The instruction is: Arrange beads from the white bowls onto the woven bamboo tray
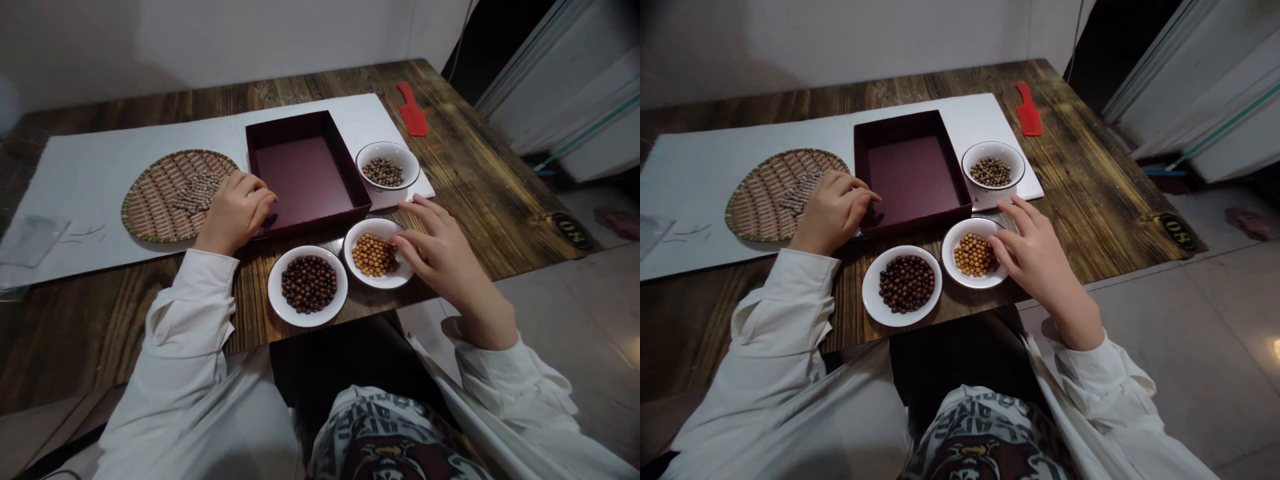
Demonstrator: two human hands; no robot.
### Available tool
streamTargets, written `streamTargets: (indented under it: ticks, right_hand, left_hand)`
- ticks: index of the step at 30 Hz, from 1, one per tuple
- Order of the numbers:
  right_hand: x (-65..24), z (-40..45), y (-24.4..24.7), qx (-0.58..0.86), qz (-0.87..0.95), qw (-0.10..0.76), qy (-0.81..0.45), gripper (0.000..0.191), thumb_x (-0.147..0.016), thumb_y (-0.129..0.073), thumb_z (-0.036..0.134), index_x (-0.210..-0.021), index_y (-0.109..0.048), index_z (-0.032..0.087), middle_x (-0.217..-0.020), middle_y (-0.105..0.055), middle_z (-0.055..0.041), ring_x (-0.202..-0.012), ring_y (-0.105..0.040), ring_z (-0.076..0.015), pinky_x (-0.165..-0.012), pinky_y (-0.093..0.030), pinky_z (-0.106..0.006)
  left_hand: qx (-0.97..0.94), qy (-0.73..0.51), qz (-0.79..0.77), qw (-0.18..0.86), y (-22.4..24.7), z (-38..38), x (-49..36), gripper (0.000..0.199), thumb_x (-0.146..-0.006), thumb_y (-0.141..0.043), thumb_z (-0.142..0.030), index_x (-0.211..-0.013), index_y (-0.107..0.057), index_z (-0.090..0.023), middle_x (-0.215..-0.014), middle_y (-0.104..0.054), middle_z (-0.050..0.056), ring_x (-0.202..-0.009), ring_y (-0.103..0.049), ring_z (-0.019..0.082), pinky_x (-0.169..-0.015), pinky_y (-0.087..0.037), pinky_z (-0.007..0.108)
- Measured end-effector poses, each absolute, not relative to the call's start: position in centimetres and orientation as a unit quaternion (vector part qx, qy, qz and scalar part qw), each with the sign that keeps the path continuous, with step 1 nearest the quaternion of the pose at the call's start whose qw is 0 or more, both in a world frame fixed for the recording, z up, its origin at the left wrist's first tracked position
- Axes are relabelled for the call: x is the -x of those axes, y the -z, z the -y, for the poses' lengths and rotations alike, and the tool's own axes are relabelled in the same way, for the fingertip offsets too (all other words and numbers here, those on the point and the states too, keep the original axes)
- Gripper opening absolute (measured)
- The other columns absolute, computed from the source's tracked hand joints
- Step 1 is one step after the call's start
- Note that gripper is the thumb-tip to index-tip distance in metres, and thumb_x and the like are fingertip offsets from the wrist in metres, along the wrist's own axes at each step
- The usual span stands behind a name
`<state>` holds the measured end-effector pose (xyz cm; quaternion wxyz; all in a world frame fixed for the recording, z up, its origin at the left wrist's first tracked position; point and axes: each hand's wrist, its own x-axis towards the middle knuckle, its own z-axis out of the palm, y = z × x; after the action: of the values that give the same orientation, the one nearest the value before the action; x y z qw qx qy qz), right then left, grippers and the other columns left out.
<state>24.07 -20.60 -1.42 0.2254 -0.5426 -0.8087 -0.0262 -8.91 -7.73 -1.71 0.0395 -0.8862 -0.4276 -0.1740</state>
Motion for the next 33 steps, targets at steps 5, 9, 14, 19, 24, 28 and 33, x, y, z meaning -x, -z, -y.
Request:
streamTargets:
  ticks: [5, 9, 14, 19, 24, 28, 33]
  right_hand:
    - [-24.6, 19.9, 1.0, 0.525, 0.822, 0.216, 0.033, 0.012, -0.093, -0.057, 0.024, -0.092, -0.069, 0.024, -0.142, -0.054, -0.0092, -0.14, -0.042, -0.0327, -0.106, -0.044, -0.056]
    - [-24.6, 19.5, 0.6, 0.516, 0.83, 0.209, 0.037, 0.01, -0.09, -0.061, 0.022, -0.086, -0.07, 0.023, -0.143, -0.053, -0.0092, -0.139, -0.041, -0.0354, -0.106, -0.043, -0.059]
    - [-24.1, 19.4, 0.5, 0.511, 0.836, 0.192, 0.044, 0.013, -0.091, -0.061, 0.021, -0.083, -0.07, 0.023, -0.144, -0.052, -0.0069, -0.141, -0.039, -0.0348, -0.105, -0.043, -0.058]
    - [-23.8, 19.4, 1.0, 0.511, 0.835, 0.194, 0.056, 0.015, -0.091, -0.06, 0.021, -0.08, -0.07, 0.022, -0.145, -0.051, -0.0079, -0.141, -0.039, -0.0359, -0.104, -0.045, -0.058]
    - [-23.6, 19.5, 1.3, 0.509, 0.837, 0.192, 0.057, 0.013, -0.092, -0.059, 0.021, -0.086, -0.071, 0.021, -0.144, -0.052, -0.0116, -0.14, -0.04, -0.0367, -0.103, -0.046, -0.057]
    - [-23.2, 19.7, 1.4, 0.497, 0.843, 0.2, 0.045, 0.022, -0.088, -0.054, 0.008, -0.096, -0.071, 0.02, -0.148, -0.048, -0.0138, -0.143, -0.036, -0.0367, -0.106, -0.043, -0.059]
    - [-22.7, 19.6, 1.8, 0.494, 0.846, 0.198, 0.033, 0.032, -0.083, -0.052, 0.0, -0.098, -0.071, 0.021, -0.153, -0.043, -0.0113, -0.146, -0.03, -0.0362, -0.109, -0.04, -0.059]
  left_hand:
    - [0.887, 0.175, 0.425, 0.035, 1.7, 7.7, 8.9, 0.051, -0.103, -0.022, -0.046, -0.096, -0.065, -0.019, -0.104, -0.061, 0.009, -0.108, -0.052, 0.026, -0.097, -0.042, 0.047]
    - [0.887, 0.183, 0.42, 0.051, 1.7, 7.7, 8.9, 0.053, -0.103, -0.02, -0.046, -0.095, -0.066, -0.019, -0.103, -0.062, 0.009, -0.105, -0.053, 0.025, -0.096, -0.043, 0.045]
    - [0.894, 0.159, 0.413, 0.072, 1.7, 7.7, 9.0, 0.057, -0.104, -0.017, -0.046, -0.099, -0.065, -0.017, -0.103, -0.061, 0.008, -0.104, -0.049, 0.023, -0.096, -0.044, 0.044]
    - [0.891, 0.163, 0.421, 0.048, 1.6, 7.7, 9.0, 0.054, -0.104, -0.017, -0.047, -0.098, -0.063, -0.019, -0.102, -0.059, 0.006, -0.105, -0.048, 0.022, -0.098, -0.042, 0.044]
    - [0.889, 0.174, 0.42, 0.049, 1.7, 7.7, 8.9, 0.049, -0.103, -0.021, -0.044, -0.094, -0.063, -0.02, -0.102, -0.061, 0.007, -0.104, -0.05, 0.024, -0.096, -0.043, 0.045]
    - [0.891, 0.176, 0.413, 0.069, 1.7, 7.6, 8.9, 0.047, -0.103, -0.023, -0.041, -0.094, -0.064, -0.02, -0.101, -0.062, 0.008, -0.103, -0.052, 0.024, -0.093, -0.044, 0.044]
    - [0.89, 0.183, 0.411, 0.081, 1.9, 7.6, 8.9, 0.049, -0.103, -0.022, -0.041, -0.094, -0.066, -0.021, -0.1, -0.064, 0.009, -0.102, -0.053, 0.025, -0.093, -0.045, 0.044]
